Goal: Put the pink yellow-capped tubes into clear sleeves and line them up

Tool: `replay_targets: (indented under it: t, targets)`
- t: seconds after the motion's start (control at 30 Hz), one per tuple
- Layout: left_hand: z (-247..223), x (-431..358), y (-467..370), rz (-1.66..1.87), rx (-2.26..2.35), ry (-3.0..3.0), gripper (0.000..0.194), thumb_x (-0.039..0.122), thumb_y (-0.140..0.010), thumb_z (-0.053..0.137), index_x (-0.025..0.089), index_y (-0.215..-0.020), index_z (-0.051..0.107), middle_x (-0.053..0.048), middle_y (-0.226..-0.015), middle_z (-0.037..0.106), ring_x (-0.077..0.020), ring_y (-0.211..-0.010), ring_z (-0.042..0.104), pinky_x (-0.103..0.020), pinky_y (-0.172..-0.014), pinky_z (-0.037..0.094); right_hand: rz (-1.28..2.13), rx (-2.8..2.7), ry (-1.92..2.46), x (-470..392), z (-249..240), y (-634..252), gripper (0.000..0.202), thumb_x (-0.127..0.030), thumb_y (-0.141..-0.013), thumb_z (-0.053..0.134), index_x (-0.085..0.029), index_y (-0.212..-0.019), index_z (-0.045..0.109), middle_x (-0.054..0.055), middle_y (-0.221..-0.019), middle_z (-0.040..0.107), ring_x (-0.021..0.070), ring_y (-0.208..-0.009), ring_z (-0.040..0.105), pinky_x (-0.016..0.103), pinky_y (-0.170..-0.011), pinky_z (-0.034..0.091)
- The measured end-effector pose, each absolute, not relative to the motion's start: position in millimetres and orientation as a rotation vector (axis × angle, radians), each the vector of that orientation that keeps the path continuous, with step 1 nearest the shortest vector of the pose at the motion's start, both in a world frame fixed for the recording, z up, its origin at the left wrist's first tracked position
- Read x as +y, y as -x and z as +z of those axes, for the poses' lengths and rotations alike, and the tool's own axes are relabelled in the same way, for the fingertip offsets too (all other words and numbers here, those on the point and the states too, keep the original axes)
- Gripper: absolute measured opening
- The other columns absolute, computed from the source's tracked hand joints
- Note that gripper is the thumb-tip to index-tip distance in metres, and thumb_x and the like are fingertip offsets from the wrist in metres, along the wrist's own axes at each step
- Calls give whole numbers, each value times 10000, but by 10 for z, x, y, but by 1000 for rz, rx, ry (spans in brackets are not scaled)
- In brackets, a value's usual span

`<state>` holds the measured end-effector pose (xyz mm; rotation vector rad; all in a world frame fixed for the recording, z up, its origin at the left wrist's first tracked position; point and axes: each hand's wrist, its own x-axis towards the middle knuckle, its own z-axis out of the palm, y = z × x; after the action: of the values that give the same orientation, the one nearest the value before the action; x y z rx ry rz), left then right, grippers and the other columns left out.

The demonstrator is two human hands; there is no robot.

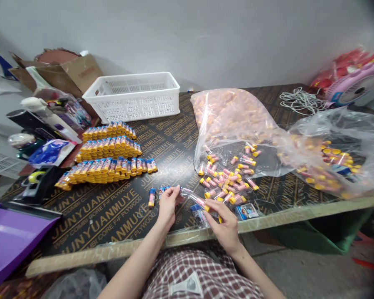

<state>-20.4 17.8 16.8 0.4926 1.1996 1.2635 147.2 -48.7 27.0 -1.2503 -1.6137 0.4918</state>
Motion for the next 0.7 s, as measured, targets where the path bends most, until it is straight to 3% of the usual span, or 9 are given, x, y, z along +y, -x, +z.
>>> replay_targets:
  t: [0.4, 0.7]
  targets:
    - [140, 182, 234, 1318, 1272, -440, 390, 463, -498, 785, 128, -574, 599, 33, -539, 551, -87, -510, 510, -227, -541, 460, 307, -1678, 1172, -471, 293, -1419, 365, -61, -790, 576, -230, -1111, 618, 71, -1012, 668, 193, -949, 631, 355, -855, 521]
    - [192, 108, 171, 1253, 1193, -518, 384, 485, -596, 729, 140, -702, 597, 22, -627, 594, -96, -561, 558, -213, -541, 482, 399, -1763, 1150, -505, 239, -1385, 394, -90, -817, 536, -265, -1165, 598, 73, -1072, 645, 199, -992, 618, 366, -882, 514]
